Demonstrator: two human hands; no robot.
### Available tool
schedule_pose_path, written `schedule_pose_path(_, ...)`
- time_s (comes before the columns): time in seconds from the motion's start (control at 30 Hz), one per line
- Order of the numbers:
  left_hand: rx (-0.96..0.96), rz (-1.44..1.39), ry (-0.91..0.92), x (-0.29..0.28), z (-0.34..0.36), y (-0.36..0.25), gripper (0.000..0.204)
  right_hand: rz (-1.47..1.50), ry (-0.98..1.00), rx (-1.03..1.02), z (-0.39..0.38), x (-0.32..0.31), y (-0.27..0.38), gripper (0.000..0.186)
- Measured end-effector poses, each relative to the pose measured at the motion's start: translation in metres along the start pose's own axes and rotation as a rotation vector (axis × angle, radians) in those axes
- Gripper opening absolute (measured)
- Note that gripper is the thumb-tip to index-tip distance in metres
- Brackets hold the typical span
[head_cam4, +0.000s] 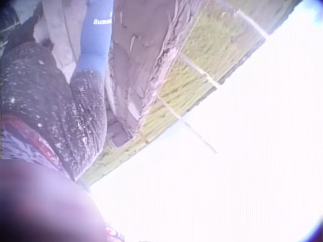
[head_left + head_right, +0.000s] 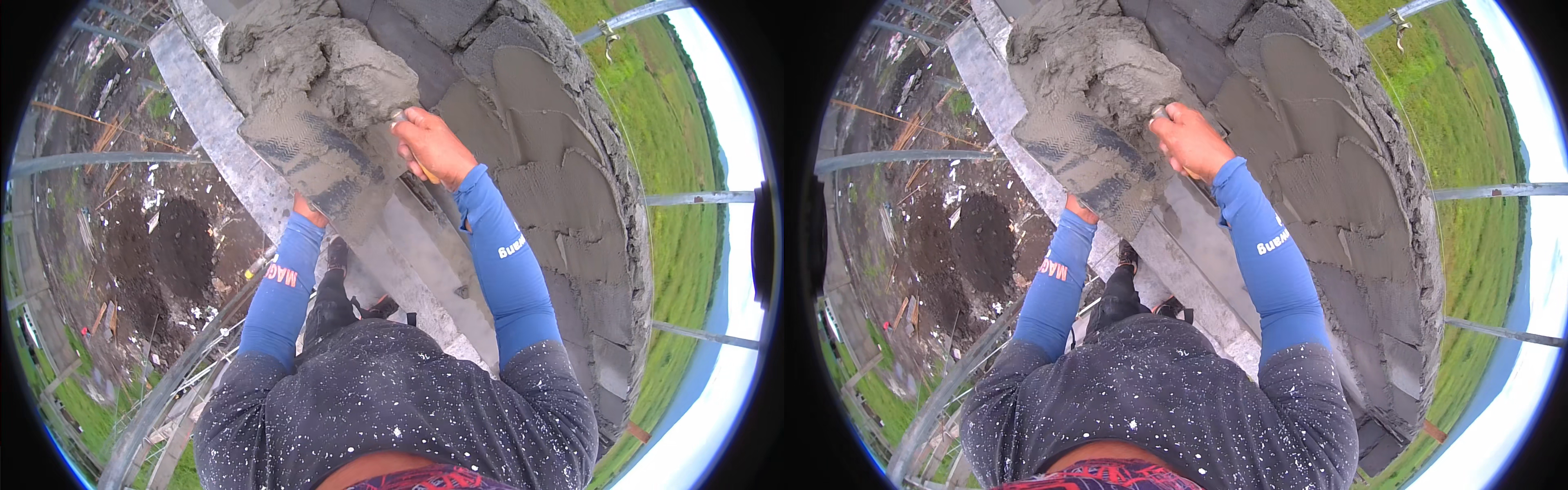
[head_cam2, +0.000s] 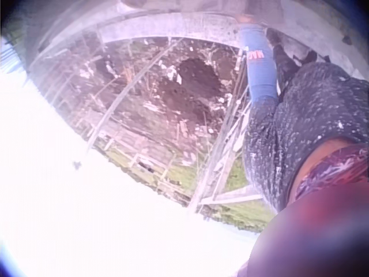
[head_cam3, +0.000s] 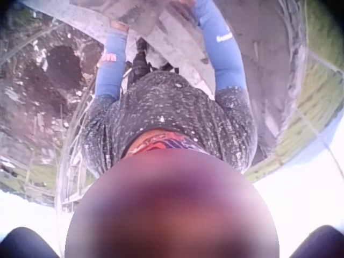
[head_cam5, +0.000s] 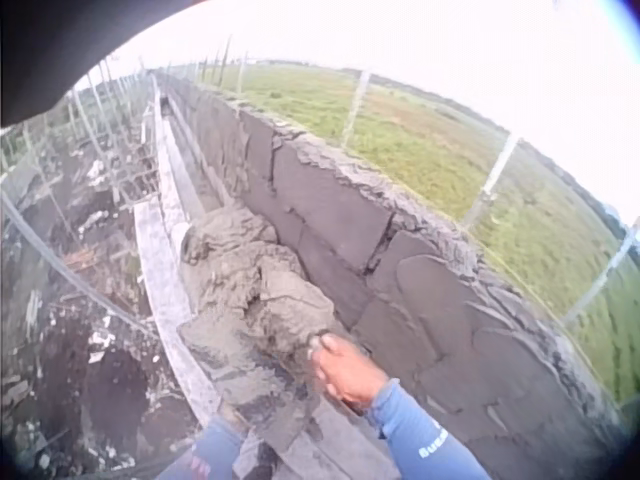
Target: The person scoops wet cement from a bucket and applies it to a curved masonry wall using a trowel and a yellow sponge. They repeatedly smooth the surface, working along the wall while standing on scaffolding.
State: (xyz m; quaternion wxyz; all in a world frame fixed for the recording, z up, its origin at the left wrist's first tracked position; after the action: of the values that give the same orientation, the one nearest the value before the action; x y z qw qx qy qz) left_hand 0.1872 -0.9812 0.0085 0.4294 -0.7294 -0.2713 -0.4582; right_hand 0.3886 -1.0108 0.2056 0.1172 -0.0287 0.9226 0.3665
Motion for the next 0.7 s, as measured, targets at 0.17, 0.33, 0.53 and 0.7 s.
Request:
schedule_pose_path(0.17, 0.083, 0.039, 0.078, 0.072, 0.043, 0.066, 0.038, -0.547, -0.366, -0.144, -0.079, 0.012, -0.029, 0.035)
schedule_pose_path(0.33, 0.060, 0.023, 0.132, 0.094, 0.006, 0.111, 0.039, -0.544, -0.433, -0.203, -0.183, -0.047, -0.074, 0.030)
schedule_pose_path(0.53, -0.034, 0.009, 0.195, 0.112, -0.040, 0.148, 0.041, -0.784, -0.456, -0.190, -0.218, -0.088, -0.138, 0.031)
schedule_pose_path(0.7, -0.129, -0.003, 0.256, 0.121, -0.060, 0.167, 0.042, -0.798, -0.484, -0.191, -0.264, -0.103, -0.221, 0.031)
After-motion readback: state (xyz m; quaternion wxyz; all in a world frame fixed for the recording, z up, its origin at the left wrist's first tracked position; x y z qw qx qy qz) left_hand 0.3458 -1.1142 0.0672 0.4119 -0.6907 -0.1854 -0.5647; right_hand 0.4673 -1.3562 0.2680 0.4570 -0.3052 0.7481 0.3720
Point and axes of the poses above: each hand's wrist, its own z-axis towards the middle knuckle, its own x-axis out of the palm, y = z × x, the point moved 9 cm from there along z, towards the middle knuckle, and after that the axes turned 14 degrees about x, right-handed, at the moved point
